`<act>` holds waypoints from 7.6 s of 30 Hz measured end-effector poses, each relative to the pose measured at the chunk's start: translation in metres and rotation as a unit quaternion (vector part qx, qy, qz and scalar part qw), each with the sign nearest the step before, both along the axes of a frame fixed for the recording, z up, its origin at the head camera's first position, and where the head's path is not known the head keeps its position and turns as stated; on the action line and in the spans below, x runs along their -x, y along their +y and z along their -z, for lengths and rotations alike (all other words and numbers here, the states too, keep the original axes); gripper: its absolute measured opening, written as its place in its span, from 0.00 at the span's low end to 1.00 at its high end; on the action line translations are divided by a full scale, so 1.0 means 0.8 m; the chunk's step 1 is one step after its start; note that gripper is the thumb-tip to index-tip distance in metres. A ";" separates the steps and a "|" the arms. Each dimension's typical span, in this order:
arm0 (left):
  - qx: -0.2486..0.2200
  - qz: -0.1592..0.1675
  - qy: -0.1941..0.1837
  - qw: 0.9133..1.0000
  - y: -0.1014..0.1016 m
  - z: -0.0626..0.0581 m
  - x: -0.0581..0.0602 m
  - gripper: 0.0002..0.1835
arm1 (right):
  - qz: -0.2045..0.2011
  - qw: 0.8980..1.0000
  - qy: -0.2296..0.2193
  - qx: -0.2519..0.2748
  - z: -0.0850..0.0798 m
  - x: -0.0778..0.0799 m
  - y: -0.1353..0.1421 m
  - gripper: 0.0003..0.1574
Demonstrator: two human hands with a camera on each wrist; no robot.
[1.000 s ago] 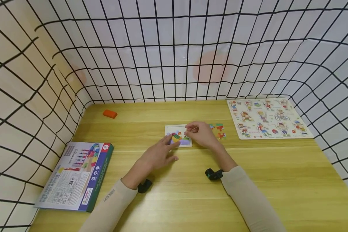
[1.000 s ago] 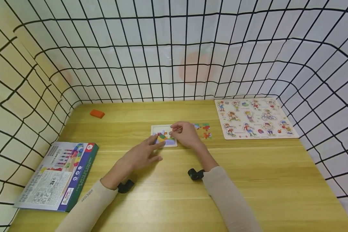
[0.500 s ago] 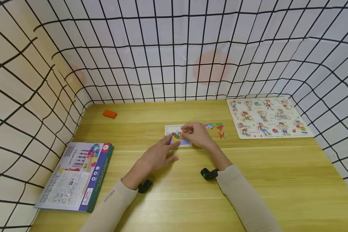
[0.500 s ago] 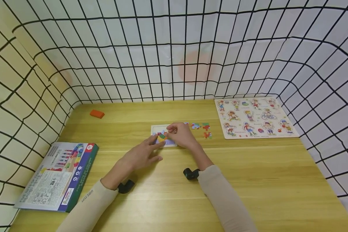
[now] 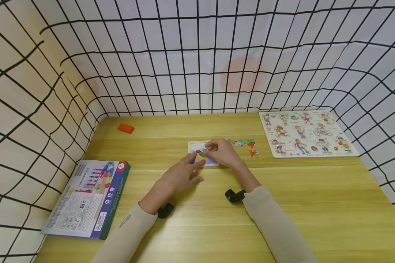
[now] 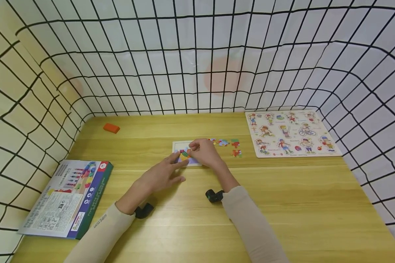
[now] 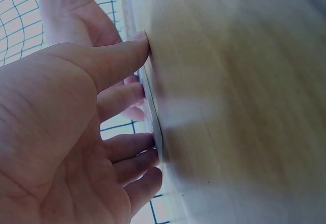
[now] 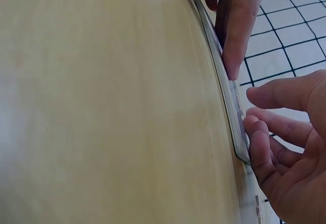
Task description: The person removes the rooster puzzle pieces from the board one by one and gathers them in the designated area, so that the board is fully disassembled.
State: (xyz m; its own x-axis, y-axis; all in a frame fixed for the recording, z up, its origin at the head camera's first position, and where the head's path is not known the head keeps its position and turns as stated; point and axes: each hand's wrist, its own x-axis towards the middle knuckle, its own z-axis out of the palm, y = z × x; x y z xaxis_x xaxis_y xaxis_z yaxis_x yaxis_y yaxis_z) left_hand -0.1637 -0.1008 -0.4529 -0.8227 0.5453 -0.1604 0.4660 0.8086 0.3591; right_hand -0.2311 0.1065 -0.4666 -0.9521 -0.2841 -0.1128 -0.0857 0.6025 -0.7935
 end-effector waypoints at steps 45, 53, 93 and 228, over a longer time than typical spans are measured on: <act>0.015 0.001 0.005 1.000 0.001 0.001 0.001 0.35 | -0.001 1.000 0.021 0.020 0.000 -0.003 0.000 0.06; 0.015 0.002 0.003 1.000 0.001 0.000 0.001 0.35 | 0.001 0.999 0.019 0.031 0.003 -0.001 0.002 0.06; 0.007 0.004 0.012 1.000 0.000 0.001 -0.002 0.35 | 0.096 0.991 -0.005 0.097 -0.017 -0.016 0.111 0.10; 0.054 0.033 0.032 0.997 -0.001 -0.008 -0.018 0.39 | -0.012 0.999 0.043 -0.018 0.003 -0.008 -0.028 0.15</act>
